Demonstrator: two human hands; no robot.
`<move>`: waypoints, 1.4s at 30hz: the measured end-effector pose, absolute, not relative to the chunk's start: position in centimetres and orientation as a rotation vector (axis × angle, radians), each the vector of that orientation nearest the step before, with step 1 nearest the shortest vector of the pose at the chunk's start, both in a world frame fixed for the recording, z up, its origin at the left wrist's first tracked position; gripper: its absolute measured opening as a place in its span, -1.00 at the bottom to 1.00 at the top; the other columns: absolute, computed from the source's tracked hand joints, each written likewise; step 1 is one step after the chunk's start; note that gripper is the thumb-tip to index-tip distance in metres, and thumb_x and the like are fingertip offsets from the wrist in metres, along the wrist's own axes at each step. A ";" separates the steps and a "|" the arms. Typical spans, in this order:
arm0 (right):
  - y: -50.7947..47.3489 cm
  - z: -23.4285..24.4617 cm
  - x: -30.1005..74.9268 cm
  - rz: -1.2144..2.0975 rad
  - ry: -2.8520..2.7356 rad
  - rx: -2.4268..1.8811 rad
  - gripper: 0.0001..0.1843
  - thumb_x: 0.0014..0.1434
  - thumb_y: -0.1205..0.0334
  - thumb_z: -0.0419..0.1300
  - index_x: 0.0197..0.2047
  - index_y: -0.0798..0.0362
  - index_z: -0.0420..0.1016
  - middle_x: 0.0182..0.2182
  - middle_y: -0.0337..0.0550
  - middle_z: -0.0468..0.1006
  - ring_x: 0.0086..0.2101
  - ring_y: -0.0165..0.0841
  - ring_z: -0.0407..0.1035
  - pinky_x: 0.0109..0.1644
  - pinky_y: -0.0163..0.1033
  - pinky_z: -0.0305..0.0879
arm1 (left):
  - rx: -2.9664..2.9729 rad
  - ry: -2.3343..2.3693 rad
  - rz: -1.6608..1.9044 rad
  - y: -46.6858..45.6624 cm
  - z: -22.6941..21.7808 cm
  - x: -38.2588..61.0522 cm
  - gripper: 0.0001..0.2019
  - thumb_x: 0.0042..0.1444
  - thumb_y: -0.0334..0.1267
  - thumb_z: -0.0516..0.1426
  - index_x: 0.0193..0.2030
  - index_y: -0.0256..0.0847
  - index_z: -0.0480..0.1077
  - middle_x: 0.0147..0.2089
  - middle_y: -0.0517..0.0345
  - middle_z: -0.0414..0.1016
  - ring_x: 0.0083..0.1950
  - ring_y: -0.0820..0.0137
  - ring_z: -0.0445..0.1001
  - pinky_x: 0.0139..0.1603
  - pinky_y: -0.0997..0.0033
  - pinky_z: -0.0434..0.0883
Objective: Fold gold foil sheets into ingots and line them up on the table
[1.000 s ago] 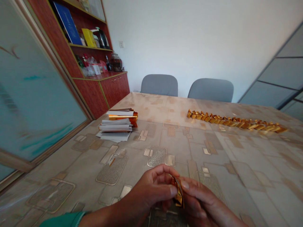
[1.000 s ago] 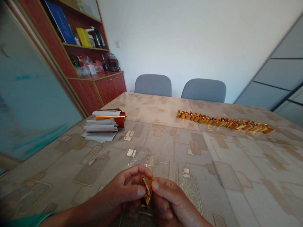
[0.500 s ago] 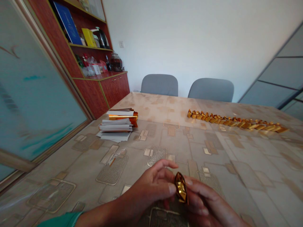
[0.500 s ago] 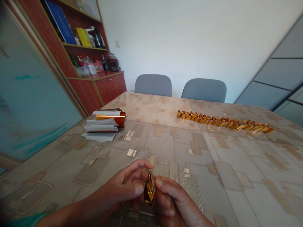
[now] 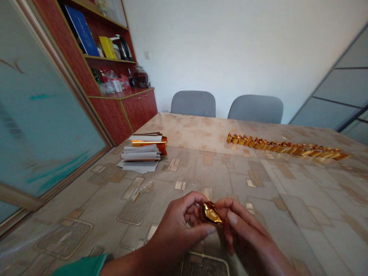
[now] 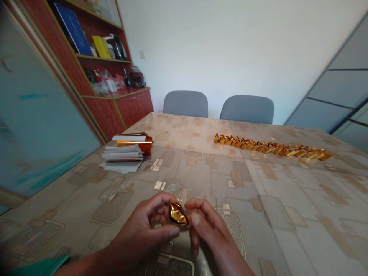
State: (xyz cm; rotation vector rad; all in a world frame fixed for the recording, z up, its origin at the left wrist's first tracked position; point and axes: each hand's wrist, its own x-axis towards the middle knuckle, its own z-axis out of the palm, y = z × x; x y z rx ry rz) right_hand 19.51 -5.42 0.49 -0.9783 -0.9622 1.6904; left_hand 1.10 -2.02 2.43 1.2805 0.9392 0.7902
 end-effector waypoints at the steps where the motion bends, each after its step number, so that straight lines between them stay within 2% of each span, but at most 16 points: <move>1: -5.4 0.3 19.4 1.658 -0.990 -0.943 -0.59 0.16 -0.12 0.35 -0.10 0.00 0.47 -0.40 -0.24 0.42 -0.41 -0.41 0.26 -0.35 -0.33 0.21 | 1.290 0.960 0.794 -2.1 2.5 1.2 -0.75 -0.02 -0.37 0.33 -0.17 -0.25 0.47 -0.28 0.15 0.56 -0.25 0.36 0.50 -0.22 0.41 0.39; 4: -5.6 -0.3 18.8 1.669 -1.036 -0.806 -0.60 0.15 -0.01 0.38 -0.04 -0.07 0.38 -0.21 -0.18 0.47 -0.26 -0.33 0.37 -0.18 -0.23 0.29 | 1.312 0.986 0.806 -2.3 2.8 1.3 -0.70 -0.02 -0.36 0.34 -0.11 -0.24 0.48 -0.21 0.11 0.59 -0.19 0.31 0.53 -0.17 0.38 0.41; 6: -5.6 -0.7 18.6 1.687 -1.049 -0.778 -0.64 0.18 0.04 0.37 -0.05 -0.09 0.35 -0.19 -0.16 0.48 -0.23 -0.30 0.40 -0.11 -0.17 0.30 | 1.340 0.993 0.806 -2.4 2.7 1.4 -0.69 -0.02 -0.36 0.35 -0.10 -0.23 0.49 -0.19 0.09 0.59 -0.18 0.30 0.53 -0.17 0.37 0.41; 9: -5.5 -0.8 18.8 1.635 -1.065 -0.872 -0.70 0.21 0.02 0.34 -0.13 -0.06 0.35 -0.28 -0.19 0.47 -0.31 -0.33 0.38 -0.26 -0.24 0.28 | 1.322 0.928 0.756 -2.5 2.2 1.4 -0.75 0.00 -0.40 0.30 -0.13 -0.25 0.52 -0.20 0.08 0.57 -0.19 0.32 0.51 -0.20 0.38 0.40; 11: -5.4 -0.5 19.2 1.531 -1.116 -0.972 -0.74 0.24 0.01 0.31 -0.16 -0.05 0.38 -0.34 -0.23 0.45 -0.39 -0.38 0.33 -0.35 -0.28 0.22 | 1.201 0.832 0.731 -2.4 1.5 1.3 -0.71 0.03 -0.41 0.27 -0.07 -0.24 0.49 -0.18 0.08 0.56 -0.19 0.36 0.51 -0.18 0.39 0.39; 16: -5.4 0.6 20.2 1.184 -1.392 -1.130 -0.84 0.31 0.08 0.22 -0.12 -0.06 0.43 -0.35 -0.18 0.50 -0.36 -0.31 0.37 -0.30 -0.22 0.28 | 0.873 0.616 0.700 -2.1 0.8 0.9 -0.62 0.08 -0.22 0.32 0.02 -0.22 0.40 -0.09 0.06 0.49 -0.16 0.38 0.50 -0.14 0.38 0.39; 18: -5.4 1.2 20.5 1.095 -1.497 -1.128 -0.89 0.32 0.12 0.20 -0.12 -0.07 0.44 -0.33 -0.16 0.52 -0.32 -0.27 0.40 -0.26 -0.19 0.30 | 0.825 0.641 0.676 -2.0 1.2 0.7 -0.64 0.16 -0.16 0.27 0.04 -0.25 0.41 -0.15 0.10 0.46 -0.19 0.43 0.44 -0.17 0.44 0.37; 22: -5.5 2.7 20.9 1.017 -1.678 -1.097 -0.90 0.29 0.25 0.18 -0.13 -0.09 0.48 -0.29 -0.13 0.53 -0.28 -0.23 0.42 -0.24 -0.17 0.34 | 0.733 0.654 0.606 -1.9 2.1 0.3 -0.69 0.19 -0.09 0.25 -0.04 -0.25 0.44 -0.43 0.29 0.28 -0.44 0.55 0.21 -0.43 0.58 0.19; 26: -5.6 3.5 20.7 1.005 -1.778 -1.016 -0.81 0.26 0.33 0.19 -0.13 -0.14 0.54 -0.32 -0.14 0.54 -0.34 -0.25 0.40 -0.28 -0.17 0.33 | 0.686 0.591 0.455 -1.8 2.3 0.2 -0.69 0.10 -0.13 0.33 -0.08 -0.23 0.48 -0.45 0.31 0.23 -0.52 0.58 0.03 -0.55 0.59 -0.03; 29: -5.4 2.8 20.5 1.092 -1.633 -1.029 -0.90 0.27 0.19 0.25 -0.12 -0.12 0.55 -0.32 -0.15 0.50 -0.33 -0.27 0.36 -0.28 -0.19 0.31 | 0.593 0.496 0.420 -1.8 2.6 0.3 -0.66 0.06 -0.25 0.36 -0.02 -0.22 0.49 -0.36 0.26 0.26 -0.49 0.61 0.04 -0.53 0.62 -0.06; 32: -5.3 1.9 20.4 1.398 -1.290 -1.033 -0.64 0.20 -0.11 0.32 -0.05 -0.08 0.50 -0.43 -0.24 0.42 -0.40 -0.34 0.30 -0.34 -0.26 0.28 | 0.525 0.422 0.457 -1.9 2.7 0.6 -0.63 0.08 -0.31 0.35 0.05 -0.22 0.50 -0.31 0.23 0.28 -0.47 0.63 0.07 -0.50 0.64 -0.03; 34: -5.2 1.6 20.4 1.582 -1.071 -1.019 -0.54 0.20 -0.21 0.27 -0.04 -0.03 0.49 -0.48 -0.28 0.39 -0.44 -0.38 0.27 -0.35 -0.29 0.30 | 0.496 0.404 0.494 -2.0 2.6 0.7 -0.60 0.10 -0.31 0.36 0.09 -0.20 0.48 -0.27 0.20 0.32 -0.45 0.63 0.09 -0.48 0.63 0.00; 36: -5.2 1.4 20.2 1.706 -0.934 -1.019 -0.58 0.23 -0.19 0.26 -0.14 0.02 0.52 -0.49 -0.29 0.37 -0.50 -0.44 0.22 -0.40 -0.34 0.31 | 0.461 0.401 0.532 -2.0 2.2 0.6 -0.59 0.09 -0.32 0.37 0.09 -0.15 0.47 -0.23 0.19 0.35 -0.44 0.63 0.12 -0.46 0.62 0.01; 38: -5.1 1.3 20.1 1.817 -0.865 -0.992 -0.61 0.21 -0.14 0.31 -0.23 0.05 0.52 -0.51 -0.32 0.35 -0.59 -0.52 0.10 -0.54 -0.42 0.22 | 0.441 0.401 0.562 -2.0 1.8 0.5 -0.58 0.07 -0.33 0.39 0.07 -0.13 0.45 -0.20 0.18 0.37 -0.42 0.62 0.18 -0.45 0.61 0.03; 42: -5.2 1.1 19.8 1.999 -0.834 -0.877 -0.61 0.15 -0.12 0.37 -0.27 0.05 0.47 -0.56 -0.39 0.31 -0.67 -0.59 -0.02 -0.65 -0.48 0.05 | 0.461 0.380 0.566 -2.0 1.4 0.5 -0.55 0.07 -0.33 0.39 0.09 -0.16 0.42 -0.17 0.15 0.39 -0.37 0.59 0.27 -0.44 0.59 0.08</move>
